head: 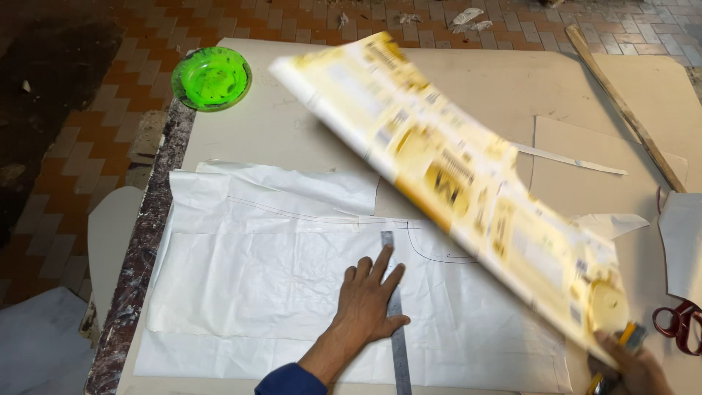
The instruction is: The person traces a garment pattern onto a large sheet of white paper laid on a work table, using a pencil and a steel ruler to draw straight and curved lines. They reposition the ruler and pattern pieces repeatedly, then pick up scissors and begin cutting along the drawn lines.
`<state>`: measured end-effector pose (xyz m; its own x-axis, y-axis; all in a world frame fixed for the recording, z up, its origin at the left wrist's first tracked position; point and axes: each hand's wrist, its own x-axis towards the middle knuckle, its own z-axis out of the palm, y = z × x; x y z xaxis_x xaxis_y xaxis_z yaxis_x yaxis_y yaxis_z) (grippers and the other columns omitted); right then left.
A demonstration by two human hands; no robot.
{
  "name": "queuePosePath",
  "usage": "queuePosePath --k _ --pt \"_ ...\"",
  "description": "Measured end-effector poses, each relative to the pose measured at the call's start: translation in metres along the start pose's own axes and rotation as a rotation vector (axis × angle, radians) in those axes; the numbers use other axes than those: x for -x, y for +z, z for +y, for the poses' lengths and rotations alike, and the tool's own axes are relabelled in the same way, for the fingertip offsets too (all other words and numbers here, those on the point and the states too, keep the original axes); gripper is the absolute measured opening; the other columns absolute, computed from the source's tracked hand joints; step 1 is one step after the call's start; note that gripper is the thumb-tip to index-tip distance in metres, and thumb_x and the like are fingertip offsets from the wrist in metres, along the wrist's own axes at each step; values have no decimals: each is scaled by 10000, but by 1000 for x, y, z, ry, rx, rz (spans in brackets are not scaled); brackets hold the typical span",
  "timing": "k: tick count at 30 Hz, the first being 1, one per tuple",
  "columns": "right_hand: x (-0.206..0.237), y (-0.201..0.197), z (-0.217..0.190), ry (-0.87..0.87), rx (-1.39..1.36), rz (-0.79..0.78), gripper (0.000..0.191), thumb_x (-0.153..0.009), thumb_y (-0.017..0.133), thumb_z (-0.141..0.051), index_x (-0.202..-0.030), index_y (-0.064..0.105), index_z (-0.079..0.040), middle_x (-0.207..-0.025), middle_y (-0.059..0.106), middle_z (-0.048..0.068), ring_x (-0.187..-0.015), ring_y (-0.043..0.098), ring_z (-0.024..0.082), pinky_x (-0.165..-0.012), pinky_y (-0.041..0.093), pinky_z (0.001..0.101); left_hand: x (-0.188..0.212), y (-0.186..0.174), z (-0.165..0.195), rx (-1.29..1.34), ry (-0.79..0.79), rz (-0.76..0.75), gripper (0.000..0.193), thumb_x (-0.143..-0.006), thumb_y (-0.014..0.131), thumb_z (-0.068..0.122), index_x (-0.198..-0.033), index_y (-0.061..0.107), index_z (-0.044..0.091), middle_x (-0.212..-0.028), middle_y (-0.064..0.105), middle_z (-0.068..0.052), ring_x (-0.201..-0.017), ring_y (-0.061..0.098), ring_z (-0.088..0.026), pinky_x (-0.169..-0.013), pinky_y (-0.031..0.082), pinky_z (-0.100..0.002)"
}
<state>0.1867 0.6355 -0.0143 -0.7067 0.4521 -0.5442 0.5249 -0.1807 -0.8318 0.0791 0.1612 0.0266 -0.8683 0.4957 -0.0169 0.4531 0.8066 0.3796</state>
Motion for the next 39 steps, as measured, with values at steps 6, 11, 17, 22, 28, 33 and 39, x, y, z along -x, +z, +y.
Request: queuePosePath --k 6,11,17,22,28,33,39 --pt "33 -5 48 107 291 -57 857 -765 759 -275 -1535 463 -43 -1191 740 288 -1064 728 355 -946 562 494 70 0 -7 608 -286 313 589 -832 737 452 -1312 654 121 -1320 693 -88 -1215 634 -284 -1043 519 -445" --pt "48 26 57 65 -49 -194 686 -756 771 -134 -1372 521 36 -1186 718 225 -1060 716 294 -924 576 447 127 -41 1 773 -465 91 543 -843 722 435 -1277 671 113 -1279 702 -102 -1178 636 -306 -1009 516 -447" --pt "45 52 44 129 204 -133 579 -786 773 -87 -1322 594 41 -1063 778 203 -953 724 278 -849 589 416 105 -84 1 460 -294 -657 491 -856 703 414 -1236 691 104 -1230 712 -119 -1133 639 -333 -968 512 -450" --pt "43 48 38 174 342 -139 521 -834 794 -174 -1284 627 29 -966 756 208 -747 707 255 -609 576 410 96 -111 -12 346 -91 -254 450 -867 688 397 -1201 707 96 -1189 721 -134 -1095 642 -355 -934 508 -453" --pt "32 45 31 177 228 -195 573 -772 821 -152 -1281 626 26 -945 774 180 -697 708 217 -539 562 361 -67 -45 -32 22 120 238 634 -826 749 418 -1322 606 50 -1359 600 -170 -1202 544 -380 -969 412 -521" --pt "26 44 24 229 363 -151 584 -768 823 -156 -1289 628 21 -938 764 216 -714 669 268 -569 535 429 -117 -32 -20 -79 -48 4 618 -826 766 518 -1299 629 144 -1224 641 -71 -1130 569 -296 -1003 373 -484" --pt "22 43 36 281 407 -63 540 -770 819 -235 -1229 669 7 -952 757 163 -830 682 263 -677 542 447 -122 -28 -27 2 -128 13 527 -761 815 474 -1164 704 153 -1123 655 -57 -1067 570 -298 -925 377 -504"
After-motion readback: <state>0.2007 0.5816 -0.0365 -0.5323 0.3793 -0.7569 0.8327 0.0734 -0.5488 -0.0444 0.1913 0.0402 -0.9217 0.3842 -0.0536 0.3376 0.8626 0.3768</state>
